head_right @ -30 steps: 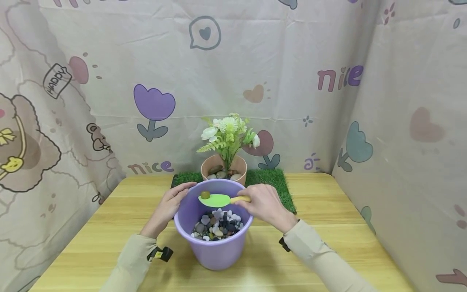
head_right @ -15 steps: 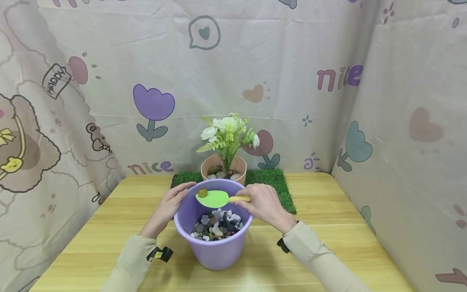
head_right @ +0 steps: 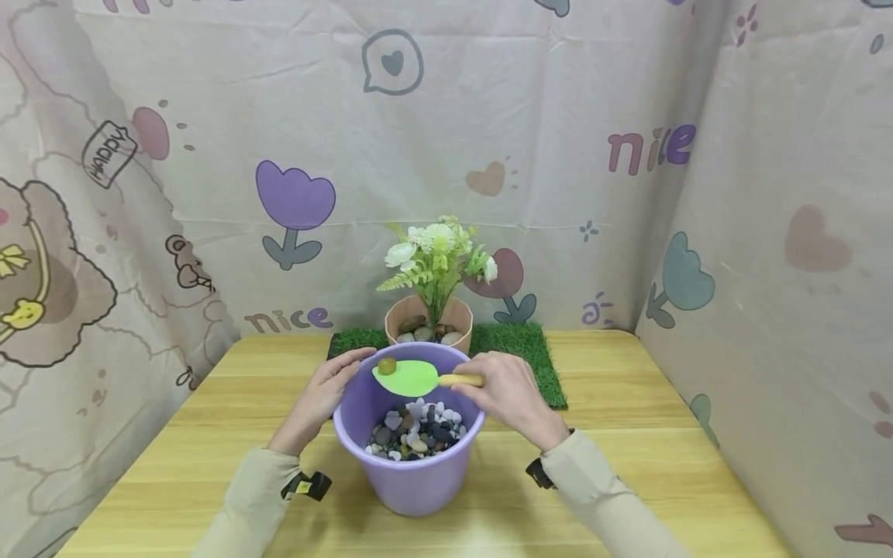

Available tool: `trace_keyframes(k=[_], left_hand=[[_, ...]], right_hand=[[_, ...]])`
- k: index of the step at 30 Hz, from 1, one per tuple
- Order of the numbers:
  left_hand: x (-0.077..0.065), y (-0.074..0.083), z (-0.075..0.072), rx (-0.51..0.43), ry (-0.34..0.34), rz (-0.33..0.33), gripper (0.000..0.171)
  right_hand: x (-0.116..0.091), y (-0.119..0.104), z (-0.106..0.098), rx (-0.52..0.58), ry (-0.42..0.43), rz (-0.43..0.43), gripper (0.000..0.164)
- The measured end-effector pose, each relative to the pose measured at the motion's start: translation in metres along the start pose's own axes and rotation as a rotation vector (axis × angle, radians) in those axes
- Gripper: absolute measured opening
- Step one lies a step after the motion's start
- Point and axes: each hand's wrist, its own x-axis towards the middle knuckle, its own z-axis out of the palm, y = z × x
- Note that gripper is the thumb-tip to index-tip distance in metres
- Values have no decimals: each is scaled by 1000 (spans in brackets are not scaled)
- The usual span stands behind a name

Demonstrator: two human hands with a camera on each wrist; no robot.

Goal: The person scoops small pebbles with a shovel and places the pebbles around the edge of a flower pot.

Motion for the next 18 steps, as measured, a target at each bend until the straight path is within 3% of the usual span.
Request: trace_keyframes(k=[18], left_hand=[[0,-2,0,-3,11,4,38]], right_hand=[[2,5,-10,-25,63,0,23]])
